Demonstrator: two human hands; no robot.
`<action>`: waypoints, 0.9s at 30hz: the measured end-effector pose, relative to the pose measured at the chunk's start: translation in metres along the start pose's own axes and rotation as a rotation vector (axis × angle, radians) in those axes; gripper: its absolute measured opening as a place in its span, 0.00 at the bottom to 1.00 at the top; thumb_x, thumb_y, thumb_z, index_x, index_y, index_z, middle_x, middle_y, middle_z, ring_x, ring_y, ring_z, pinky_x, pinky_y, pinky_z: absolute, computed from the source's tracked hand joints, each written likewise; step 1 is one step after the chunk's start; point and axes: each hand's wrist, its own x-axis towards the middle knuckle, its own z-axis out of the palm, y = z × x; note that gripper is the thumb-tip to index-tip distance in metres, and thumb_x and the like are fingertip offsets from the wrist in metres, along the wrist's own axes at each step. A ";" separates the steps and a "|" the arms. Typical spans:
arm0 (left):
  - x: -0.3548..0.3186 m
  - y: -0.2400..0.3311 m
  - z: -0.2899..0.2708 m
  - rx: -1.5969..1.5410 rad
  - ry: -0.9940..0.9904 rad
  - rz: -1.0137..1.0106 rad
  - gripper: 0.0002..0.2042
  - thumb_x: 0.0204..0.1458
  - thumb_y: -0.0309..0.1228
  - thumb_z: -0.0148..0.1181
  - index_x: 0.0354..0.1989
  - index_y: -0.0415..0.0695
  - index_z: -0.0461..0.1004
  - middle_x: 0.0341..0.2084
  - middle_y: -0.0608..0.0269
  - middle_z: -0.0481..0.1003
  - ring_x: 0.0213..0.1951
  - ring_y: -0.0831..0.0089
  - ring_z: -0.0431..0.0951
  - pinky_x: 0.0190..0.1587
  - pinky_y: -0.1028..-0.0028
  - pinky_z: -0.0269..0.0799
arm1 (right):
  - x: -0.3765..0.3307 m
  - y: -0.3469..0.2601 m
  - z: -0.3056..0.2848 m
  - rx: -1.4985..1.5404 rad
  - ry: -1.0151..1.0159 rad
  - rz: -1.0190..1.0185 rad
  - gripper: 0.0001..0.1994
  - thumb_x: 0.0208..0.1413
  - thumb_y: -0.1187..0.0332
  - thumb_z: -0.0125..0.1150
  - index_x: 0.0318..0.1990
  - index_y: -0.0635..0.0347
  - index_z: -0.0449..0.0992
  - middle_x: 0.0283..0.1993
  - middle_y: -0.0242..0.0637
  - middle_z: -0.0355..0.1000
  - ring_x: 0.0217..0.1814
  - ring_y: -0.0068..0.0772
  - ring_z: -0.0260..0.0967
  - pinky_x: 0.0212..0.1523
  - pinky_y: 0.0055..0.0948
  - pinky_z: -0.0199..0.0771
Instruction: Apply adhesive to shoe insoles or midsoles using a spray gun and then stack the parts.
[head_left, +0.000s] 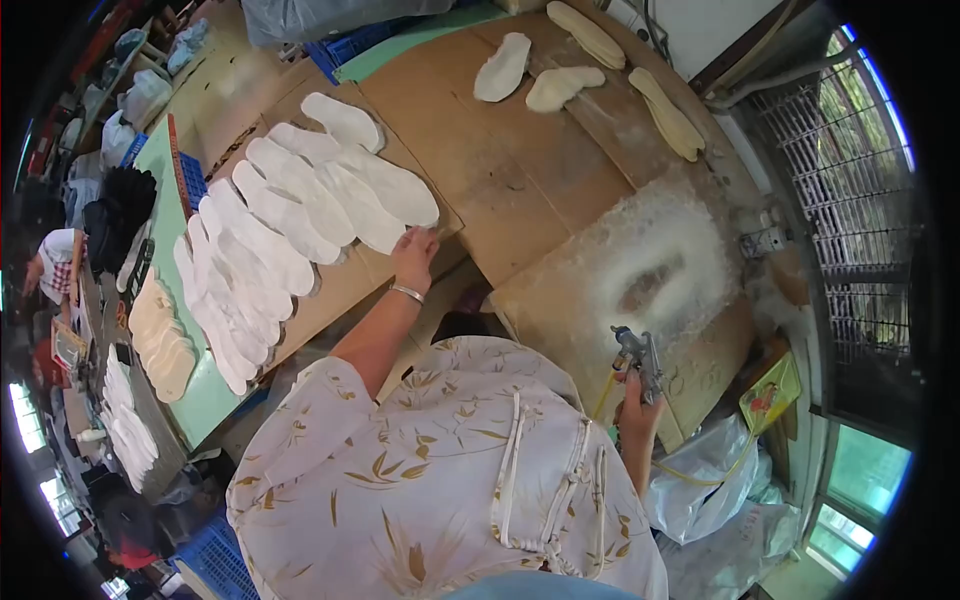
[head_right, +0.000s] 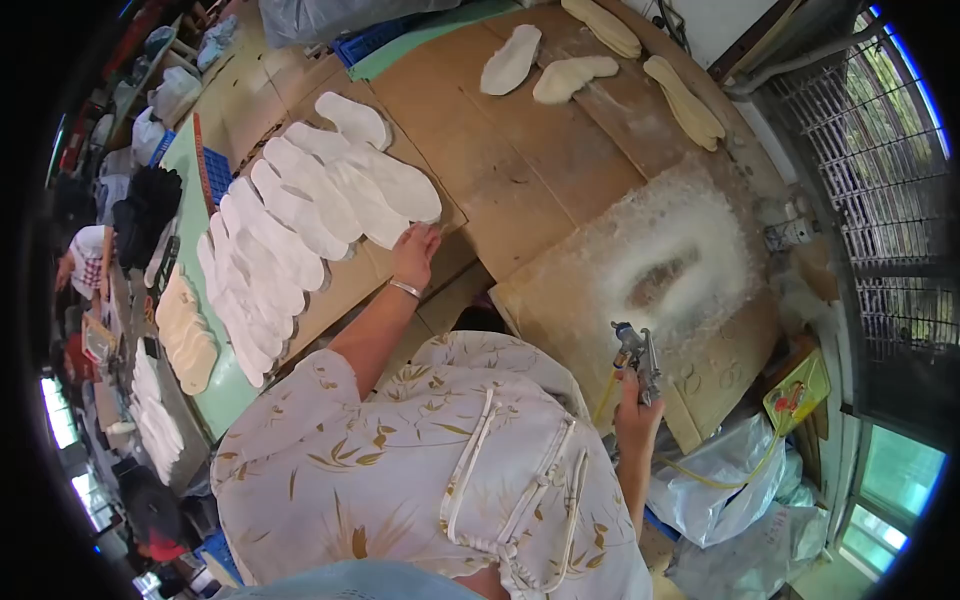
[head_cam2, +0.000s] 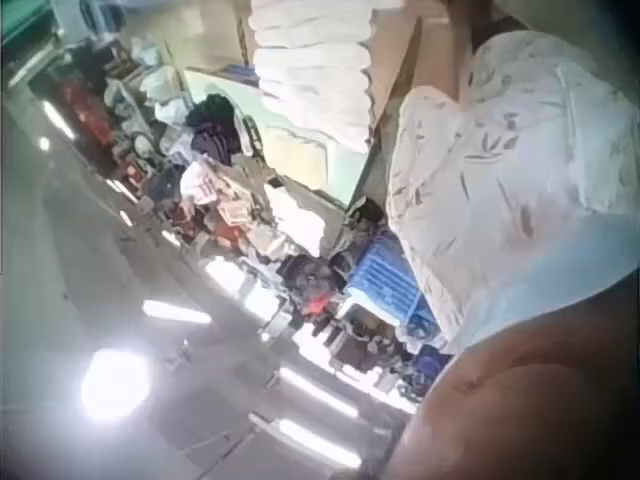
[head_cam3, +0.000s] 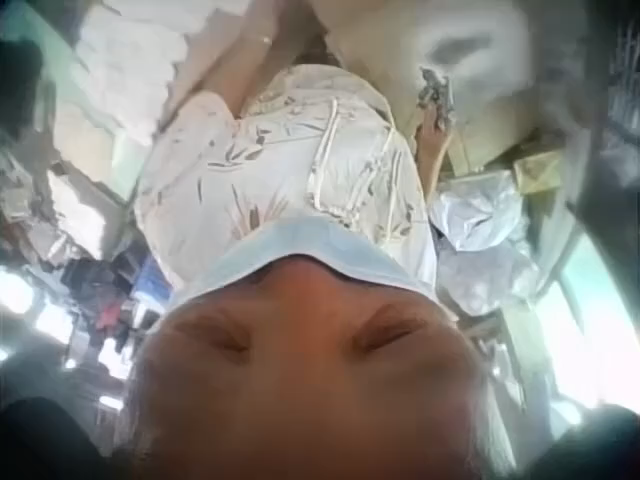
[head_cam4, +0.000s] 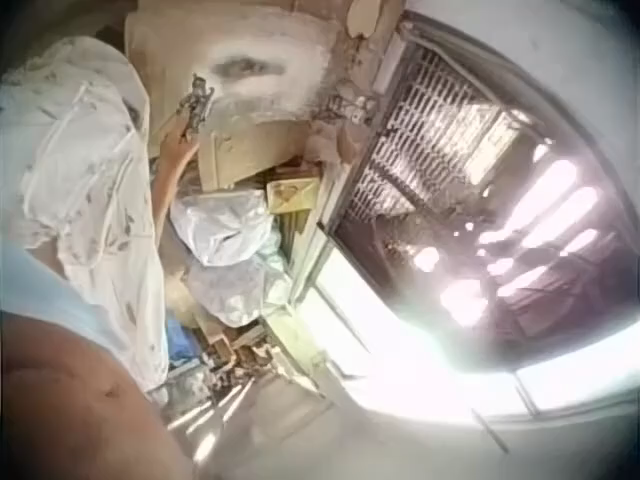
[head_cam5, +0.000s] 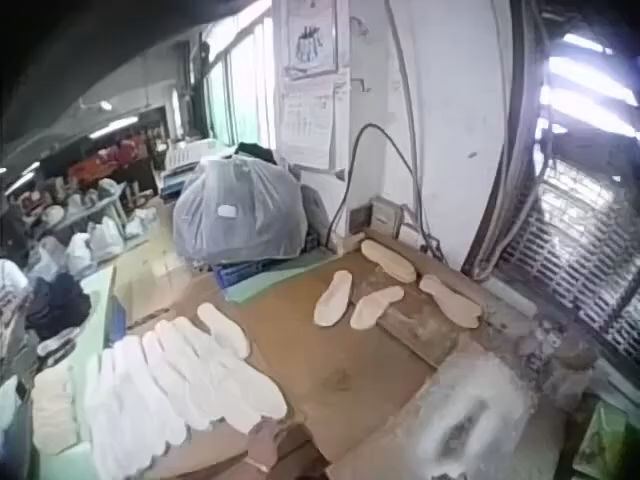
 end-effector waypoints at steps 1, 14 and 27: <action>-0.014 -0.003 0.009 0.032 0.024 0.016 0.20 0.53 0.32 0.59 0.52 0.38 0.63 0.40 0.60 0.72 0.40 0.71 0.76 0.44 0.71 0.75 | 0.001 0.002 -0.003 -0.022 -0.013 -0.005 0.13 0.59 0.61 0.56 0.38 0.63 0.77 0.21 0.26 0.67 0.14 0.12 0.54 0.15 0.21 0.52; 0.048 0.031 0.138 0.868 -0.202 0.311 0.13 0.55 0.35 0.56 0.40 0.37 0.75 0.24 0.64 0.75 0.24 0.81 0.72 0.29 0.80 0.69 | 0.016 0.019 0.004 0.014 0.160 0.037 0.12 0.58 0.65 0.57 0.38 0.68 0.77 0.29 0.30 0.73 0.31 0.19 0.66 0.34 0.24 0.66; 0.303 0.056 0.262 1.071 -0.014 0.170 0.16 0.45 0.35 0.60 0.38 0.35 0.77 0.25 0.54 0.77 0.23 0.65 0.76 0.24 0.66 0.70 | 0.015 0.029 0.026 0.017 0.338 0.177 0.09 0.59 0.65 0.55 0.37 0.62 0.74 0.24 0.27 0.70 0.11 0.13 0.54 0.11 0.20 0.50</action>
